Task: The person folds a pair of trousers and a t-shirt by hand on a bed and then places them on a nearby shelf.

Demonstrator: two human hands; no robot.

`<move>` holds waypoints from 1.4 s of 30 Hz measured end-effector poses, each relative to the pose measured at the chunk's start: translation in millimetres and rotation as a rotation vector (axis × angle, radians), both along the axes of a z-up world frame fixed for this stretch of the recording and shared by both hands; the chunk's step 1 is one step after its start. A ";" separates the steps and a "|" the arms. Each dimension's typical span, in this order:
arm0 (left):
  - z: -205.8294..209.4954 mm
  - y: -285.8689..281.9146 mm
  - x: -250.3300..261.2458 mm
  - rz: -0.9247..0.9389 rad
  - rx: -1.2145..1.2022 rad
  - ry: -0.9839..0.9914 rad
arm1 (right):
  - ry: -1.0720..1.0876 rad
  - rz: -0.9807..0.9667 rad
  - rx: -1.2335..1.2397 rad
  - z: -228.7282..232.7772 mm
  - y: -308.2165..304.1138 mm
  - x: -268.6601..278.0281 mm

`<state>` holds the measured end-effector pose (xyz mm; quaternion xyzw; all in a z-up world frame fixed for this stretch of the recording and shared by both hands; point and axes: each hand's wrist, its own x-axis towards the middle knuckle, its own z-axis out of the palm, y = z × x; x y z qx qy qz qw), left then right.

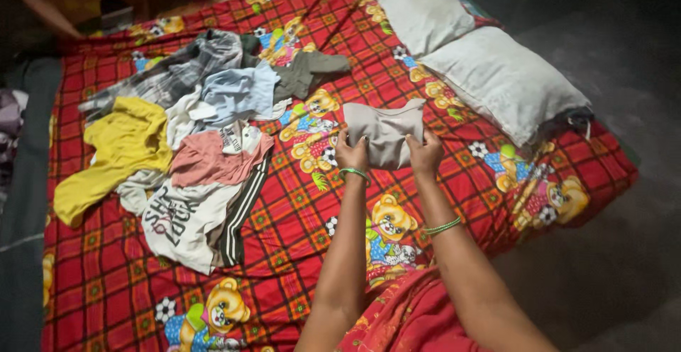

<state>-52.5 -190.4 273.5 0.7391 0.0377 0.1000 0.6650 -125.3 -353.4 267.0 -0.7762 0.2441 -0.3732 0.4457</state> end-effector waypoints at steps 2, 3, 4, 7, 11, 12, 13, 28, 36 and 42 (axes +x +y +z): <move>3.0 -11.4 -1.9 -0.004 0.057 -0.002 | 0.041 -0.045 0.035 -3.0 -11.3 -2.6; 3.2 -16.2 -2.4 -0.026 0.033 -0.016 | 0.037 -0.066 0.003 -5.1 -15.6 -4.8; 4.2 -21.9 -0.3 -0.047 0.008 -0.034 | 0.030 -0.084 -0.030 -5.6 -20.8 -4.6; 7.5 -36.8 0.9 -0.076 0.006 -0.037 | -0.009 -0.109 -0.014 -2.2 -32.0 -8.4; 17.0 -58.3 1.1 -0.069 0.035 -0.088 | -0.166 -0.083 -0.056 6.6 -48.6 -12.1; 19.3 -62.9 1.2 -0.080 0.023 -0.073 | -0.154 -0.085 -0.008 7.1 -53.0 -10.6; 21.2 -67.7 0.7 -0.090 0.012 -0.057 | -0.141 -0.087 0.040 6.6 -57.9 -8.5; 14.9 -187.4 23.1 0.029 0.116 -0.059 | -0.043 -0.016 -0.049 8.9 -189.1 34.7; -3.3 -247.8 -2.1 0.112 0.002 -0.027 | 0.014 0.088 0.053 6.2 -242.8 21.0; 1.3 -259.4 -21.7 0.153 0.021 0.021 | 0.083 0.126 0.122 2.7 -252.8 10.1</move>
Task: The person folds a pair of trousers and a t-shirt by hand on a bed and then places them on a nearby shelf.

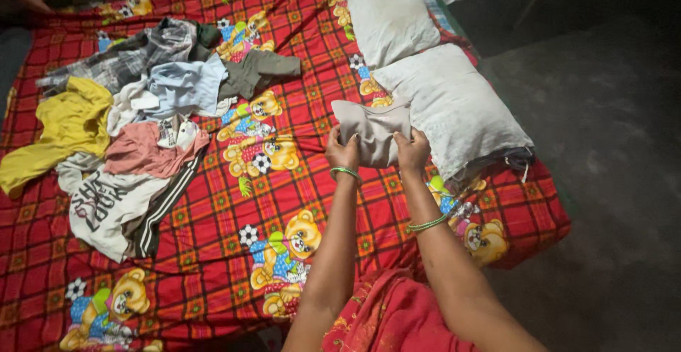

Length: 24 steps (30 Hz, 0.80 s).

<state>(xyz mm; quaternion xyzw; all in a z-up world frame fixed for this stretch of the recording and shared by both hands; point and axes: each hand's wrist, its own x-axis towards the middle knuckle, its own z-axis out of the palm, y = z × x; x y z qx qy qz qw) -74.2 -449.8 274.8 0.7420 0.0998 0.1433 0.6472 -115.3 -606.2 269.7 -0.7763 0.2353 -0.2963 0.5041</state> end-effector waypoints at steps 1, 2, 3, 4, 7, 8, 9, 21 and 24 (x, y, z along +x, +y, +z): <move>0.8 0.1 -3.5 0.003 0.006 -0.010 | 0.014 0.006 -0.001 -1.4 -0.9 -1.3; 2.3 0.0 -2.3 0.003 0.011 -0.026 | 0.022 0.010 -0.003 -2.0 -2.0 1.5; 3.1 0.3 -0.9 0.007 0.010 -0.009 | 0.007 0.011 -0.023 -3.2 -2.9 4.5; 2.6 -0.2 -1.7 0.004 0.010 0.009 | -0.005 0.005 -0.041 -5.4 -4.3 4.0; -3.7 -1.9 1.2 -0.040 -0.077 -0.030 | -0.037 -0.024 -0.083 -13.9 -5.8 4.2; -5.2 -5.3 0.3 -0.061 -0.127 -0.055 | -0.044 -0.035 -0.101 -13.6 -9.0 1.5; -5.5 -10.6 0.1 -0.072 -0.119 -0.055 | -0.056 -0.037 -0.093 -10.8 -14.4 -0.9; 4.8 -62.4 1.9 -0.295 -0.195 -0.086 | -0.077 -0.267 -0.130 18.8 -49.9 -42.3; -1.6 -78.5 -4.5 -0.353 -0.193 -0.050 | -0.061 -0.321 -0.186 16.0 -61.6 -60.6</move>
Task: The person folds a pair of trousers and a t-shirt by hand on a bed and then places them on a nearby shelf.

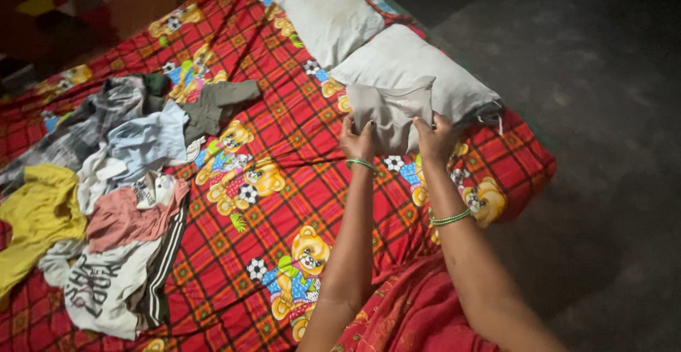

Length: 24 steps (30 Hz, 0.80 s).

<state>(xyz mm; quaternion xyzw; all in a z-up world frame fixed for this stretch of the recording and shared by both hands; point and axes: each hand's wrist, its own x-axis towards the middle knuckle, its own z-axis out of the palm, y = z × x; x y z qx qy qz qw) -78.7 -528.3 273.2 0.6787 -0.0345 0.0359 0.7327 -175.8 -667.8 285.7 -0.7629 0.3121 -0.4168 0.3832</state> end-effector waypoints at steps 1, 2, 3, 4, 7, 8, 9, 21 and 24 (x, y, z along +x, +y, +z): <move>-1.2 -6.6 -2.7 -0.014 0.008 -0.001 | -0.021 0.013 0.107 -0.5 -5.1 -2.9; -2.9 -11.8 -5.5 -0.023 0.015 -0.002 | -0.043 0.032 0.213 -1.8 -9.0 -5.9; -5.0 -16.3 -9.3 -0.038 -0.002 0.015 | -0.052 0.024 0.196 -3.3 -11.8 -11.0; -5.6 -22.4 -10.5 -0.050 -0.022 0.028 | -0.065 0.019 0.175 -2.8 -15.9 -13.8; -5.4 -38.6 -12.9 -0.082 -0.032 -0.007 | -0.066 0.026 0.230 1.8 -29.1 -23.7; -5.9 -44.5 -14.2 -0.089 -0.027 -0.032 | -0.060 0.035 0.268 1.6 -34.8 -26.2; -6.5 -50.6 -16.9 -0.080 0.002 -0.035 | -0.087 0.037 0.223 0.5 -41.2 -27.8; 36.1 -160.1 -76.6 0.007 0.146 0.022 | -0.056 0.058 0.127 14.0 -168.6 -64.4; 37.1 -191.2 -92.0 0.025 0.057 -0.007 | -0.048 0.032 0.165 14.0 -198.7 -77.0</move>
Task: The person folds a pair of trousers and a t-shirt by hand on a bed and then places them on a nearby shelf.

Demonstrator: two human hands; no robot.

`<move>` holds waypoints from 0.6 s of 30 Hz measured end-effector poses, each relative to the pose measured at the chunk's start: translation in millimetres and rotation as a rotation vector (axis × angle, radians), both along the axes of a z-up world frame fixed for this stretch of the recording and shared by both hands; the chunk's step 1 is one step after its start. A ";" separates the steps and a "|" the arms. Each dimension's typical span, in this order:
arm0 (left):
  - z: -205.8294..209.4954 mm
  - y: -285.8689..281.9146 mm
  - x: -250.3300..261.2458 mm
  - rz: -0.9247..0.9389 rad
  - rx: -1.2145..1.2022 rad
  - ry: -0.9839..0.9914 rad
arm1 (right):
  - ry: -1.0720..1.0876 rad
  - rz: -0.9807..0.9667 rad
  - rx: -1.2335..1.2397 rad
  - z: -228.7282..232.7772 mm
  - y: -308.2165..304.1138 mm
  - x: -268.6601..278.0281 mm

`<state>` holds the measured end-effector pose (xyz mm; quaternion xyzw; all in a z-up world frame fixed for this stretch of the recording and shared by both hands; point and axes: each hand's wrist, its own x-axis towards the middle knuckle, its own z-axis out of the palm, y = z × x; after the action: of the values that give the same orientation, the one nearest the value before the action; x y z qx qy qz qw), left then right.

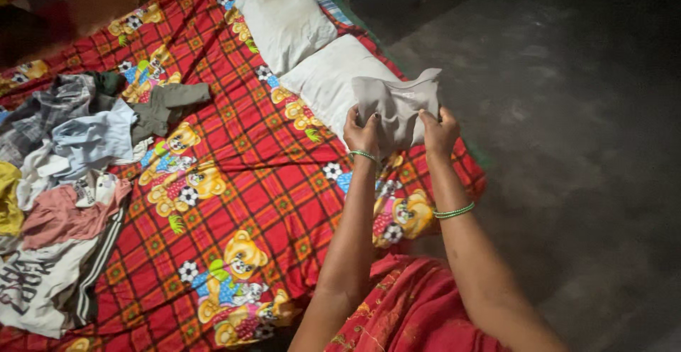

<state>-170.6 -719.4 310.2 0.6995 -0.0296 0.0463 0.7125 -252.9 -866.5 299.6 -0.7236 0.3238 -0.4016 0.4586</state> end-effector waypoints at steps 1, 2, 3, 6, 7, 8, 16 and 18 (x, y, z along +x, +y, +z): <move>-1.1 -9.6 -5.7 -0.001 -0.023 0.030 | -0.046 0.025 0.001 -1.5 -9.7 -5.4; -0.5 -19.1 -10.6 -0.005 -0.046 0.062 | -0.090 0.046 0.002 -1.9 -19.2 -10.5; 0.4 -29.6 -15.8 -0.008 -0.066 0.040 | -0.091 0.014 -0.086 -1.7 -29.8 -14.9; -2.5 -56.9 -33.8 -0.031 -0.048 -0.001 | -0.067 -0.054 -0.197 -7.2 -56.7 -34.9; -3.6 -65.1 -35.9 -0.040 0.003 -0.001 | -0.045 -0.050 -0.137 -8.0 -64.4 -41.3; -5.3 -71.9 -38.3 -0.049 0.056 -0.002 | -0.023 -0.047 -0.076 -7.8 -69.8 -47.5; -26.9 -137.4 -38.9 -0.119 0.159 -0.146 | -0.103 -0.133 0.074 -1.7 -111.0 -74.7; -30.4 -154.5 -37.8 -0.145 0.099 -0.112 | -0.099 -0.148 0.090 -5.1 -124.4 -72.6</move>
<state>-208.4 -874.0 279.8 0.7263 -0.1221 0.0324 0.6757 -325.5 -990.8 294.5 -0.6557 0.3709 -0.4546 0.4752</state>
